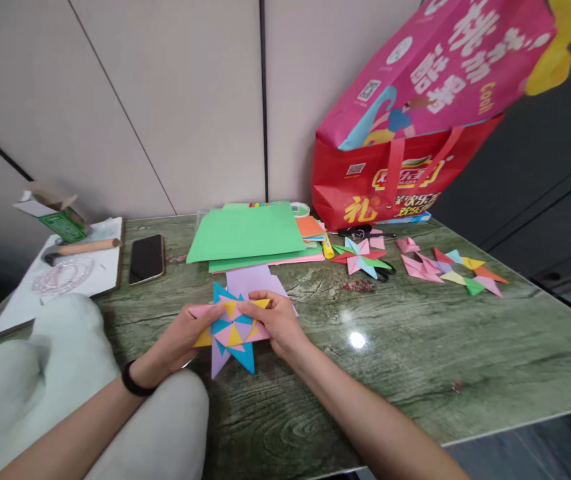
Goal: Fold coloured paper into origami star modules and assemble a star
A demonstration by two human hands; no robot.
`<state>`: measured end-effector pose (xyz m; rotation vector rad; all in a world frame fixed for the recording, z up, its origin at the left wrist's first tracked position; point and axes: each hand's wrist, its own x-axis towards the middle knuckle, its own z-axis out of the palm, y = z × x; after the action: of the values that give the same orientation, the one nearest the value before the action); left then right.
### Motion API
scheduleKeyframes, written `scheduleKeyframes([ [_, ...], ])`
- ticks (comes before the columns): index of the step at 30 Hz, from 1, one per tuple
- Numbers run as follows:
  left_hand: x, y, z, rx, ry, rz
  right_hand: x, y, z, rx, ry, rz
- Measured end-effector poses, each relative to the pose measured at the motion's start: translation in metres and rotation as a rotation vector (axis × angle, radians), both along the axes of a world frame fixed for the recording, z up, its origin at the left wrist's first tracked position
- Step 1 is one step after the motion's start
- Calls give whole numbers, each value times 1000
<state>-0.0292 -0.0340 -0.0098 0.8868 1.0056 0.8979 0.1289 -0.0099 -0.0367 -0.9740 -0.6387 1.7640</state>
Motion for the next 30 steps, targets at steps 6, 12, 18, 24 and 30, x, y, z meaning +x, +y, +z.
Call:
scheduleKeyframes([
  [6,-1,2,1,-56,12,-35,-2,3,-9,93,-32,-58],
  [12,-2,6,1,-51,20,67,10,2,-6,260,-25,147],
  [18,-5,8,0,-77,-4,159,14,2,-1,430,-214,110],
  [24,-6,7,2,-102,-2,165,8,-6,-3,451,-247,88],
  [30,-4,6,1,-96,8,150,3,-12,-5,398,-286,45],
])
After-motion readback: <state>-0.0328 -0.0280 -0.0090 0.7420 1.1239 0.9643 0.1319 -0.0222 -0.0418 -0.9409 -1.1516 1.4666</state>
